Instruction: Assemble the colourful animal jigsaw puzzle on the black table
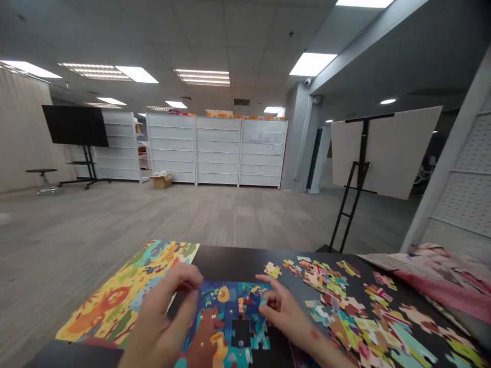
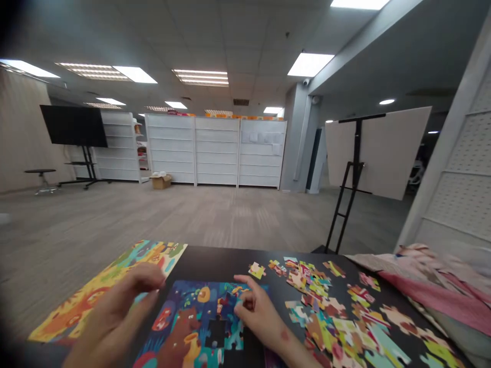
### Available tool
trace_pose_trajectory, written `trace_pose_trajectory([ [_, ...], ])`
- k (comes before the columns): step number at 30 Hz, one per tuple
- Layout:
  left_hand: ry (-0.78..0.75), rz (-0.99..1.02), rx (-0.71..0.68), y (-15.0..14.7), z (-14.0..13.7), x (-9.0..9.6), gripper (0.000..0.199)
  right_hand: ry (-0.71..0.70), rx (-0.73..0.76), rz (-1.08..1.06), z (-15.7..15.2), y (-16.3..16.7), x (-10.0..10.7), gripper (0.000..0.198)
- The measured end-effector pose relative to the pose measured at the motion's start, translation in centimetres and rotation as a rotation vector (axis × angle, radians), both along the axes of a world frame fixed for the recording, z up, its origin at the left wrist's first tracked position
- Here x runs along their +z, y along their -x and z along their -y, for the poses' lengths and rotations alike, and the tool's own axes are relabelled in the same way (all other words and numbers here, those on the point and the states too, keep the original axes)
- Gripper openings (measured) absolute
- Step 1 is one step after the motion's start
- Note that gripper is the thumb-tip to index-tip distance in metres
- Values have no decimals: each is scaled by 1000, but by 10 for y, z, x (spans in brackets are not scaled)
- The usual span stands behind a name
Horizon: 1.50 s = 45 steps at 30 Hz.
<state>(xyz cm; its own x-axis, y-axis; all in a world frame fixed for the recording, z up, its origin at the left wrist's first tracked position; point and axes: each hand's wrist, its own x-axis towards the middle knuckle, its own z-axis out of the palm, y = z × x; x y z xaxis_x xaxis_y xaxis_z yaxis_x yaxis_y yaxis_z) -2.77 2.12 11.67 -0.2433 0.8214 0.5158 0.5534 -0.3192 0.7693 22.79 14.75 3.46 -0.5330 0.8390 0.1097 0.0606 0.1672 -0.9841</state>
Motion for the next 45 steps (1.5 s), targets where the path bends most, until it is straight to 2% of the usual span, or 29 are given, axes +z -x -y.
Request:
trace_pose_trajectory([
  [2, 159, 4, -127, -14, -26, -21, 16, -5, 20, -7, 2, 1, 2, 43],
  [5, 397, 91, -293, -38, -55, -63, 27, 44, 30, -18, 3, 5, 1, 32],
  [7, 463, 230, -398, -51, -66, -86, 35, 73, 29, -22, 4, 6, -1, 32],
  [9, 492, 359, -439, -58, -70, -96, 36, 90, 43, -15, 7, 7, -2, 33],
  [13, 469, 396, -434, -57, -69, -90, 34, 49, 99, -33, 12, 2, 1, 38],
  [17, 480, 158, -382, -49, -67, -85, 28, -45, 21, -78, 4, -3, -3, 44],
  [21, 496, -24, -290, -47, -69, -99, 30, -122, -32, 46, -4, -5, -10, 35],
  [24, 505, -111, -245, -47, -70, -108, 34, -345, 17, 253, 1, -5, -10, 35],
  [27, 511, -170, -211, -45, -69, -110, 37, -556, 155, 373, 7, -6, -10, 38],
  [29, 523, -186, -207, -42, -67, -109, 39, -573, 220, 395, 8, -7, -14, 39],
  [34, 548, -220, -268, -34, -62, -107, 47, -542, 265, 460, 3, -9, -22, 39],
  [40, 569, -305, -329, -31, -64, -109, 45, -603, 244, 475, 3, -7, -22, 38],
  [45, 580, -474, -342, -35, -63, -98, 32, -600, 233, 472, 3, -5, -23, 37],
])
